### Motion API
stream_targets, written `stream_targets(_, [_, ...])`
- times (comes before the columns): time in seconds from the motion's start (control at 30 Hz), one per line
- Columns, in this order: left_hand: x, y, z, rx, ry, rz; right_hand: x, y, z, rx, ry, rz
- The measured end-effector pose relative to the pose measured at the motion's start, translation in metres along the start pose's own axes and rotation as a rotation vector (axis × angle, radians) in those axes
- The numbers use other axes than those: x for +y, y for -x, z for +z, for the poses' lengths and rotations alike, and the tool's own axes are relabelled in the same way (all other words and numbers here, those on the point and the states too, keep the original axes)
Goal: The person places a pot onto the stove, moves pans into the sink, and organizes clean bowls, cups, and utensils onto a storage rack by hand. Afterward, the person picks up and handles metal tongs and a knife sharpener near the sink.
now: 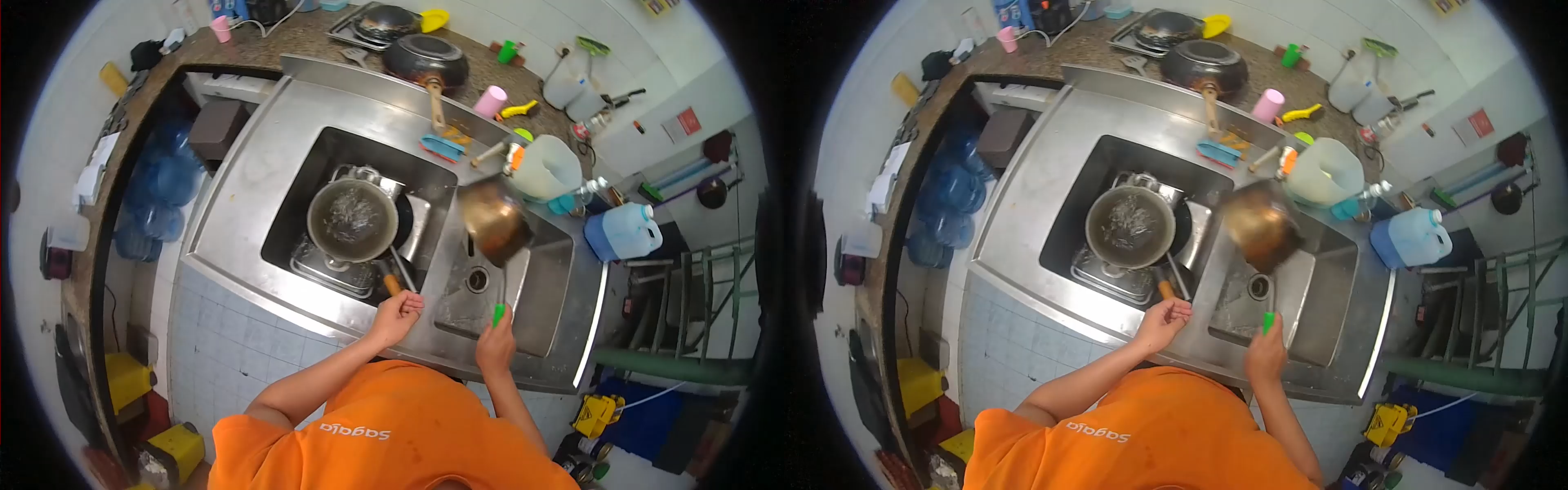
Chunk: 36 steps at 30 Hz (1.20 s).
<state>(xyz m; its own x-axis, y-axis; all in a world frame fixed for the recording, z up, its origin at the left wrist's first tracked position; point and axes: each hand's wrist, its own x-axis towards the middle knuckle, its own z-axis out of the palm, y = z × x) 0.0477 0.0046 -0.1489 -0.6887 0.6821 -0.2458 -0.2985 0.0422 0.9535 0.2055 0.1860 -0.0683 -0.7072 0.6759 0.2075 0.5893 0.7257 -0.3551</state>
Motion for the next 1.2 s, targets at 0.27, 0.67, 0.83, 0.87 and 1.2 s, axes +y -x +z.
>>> stream_targets(0.27, [-0.077, -0.129, 0.148, -0.347, -0.307, 0.188, 0.199, -0.006, 0.036, -0.482, -0.672, 0.659])
stream_targets(0.67, [-0.222, -0.267, 0.178, -0.904, -1.854, -0.156, 0.229, -0.066, 0.073, -0.991, -1.319, 1.077])
stream_targets(0.83, [-0.255, -0.310, 0.161, -0.587, -0.694, -0.388, 0.261, -0.052, 0.071, -1.235, -1.337, 1.054])
stream_targets(0.87, [-0.263, -0.311, 0.155, -0.097, -0.242, -0.319, 0.268, -0.053, 0.064, -1.227, -1.360, 1.060])
stream_targets(1.2, [-0.281, -0.223, 0.197, 0.433, -0.740, -0.018, 0.245, 0.005, 0.060, -0.404, -0.582, 0.248])
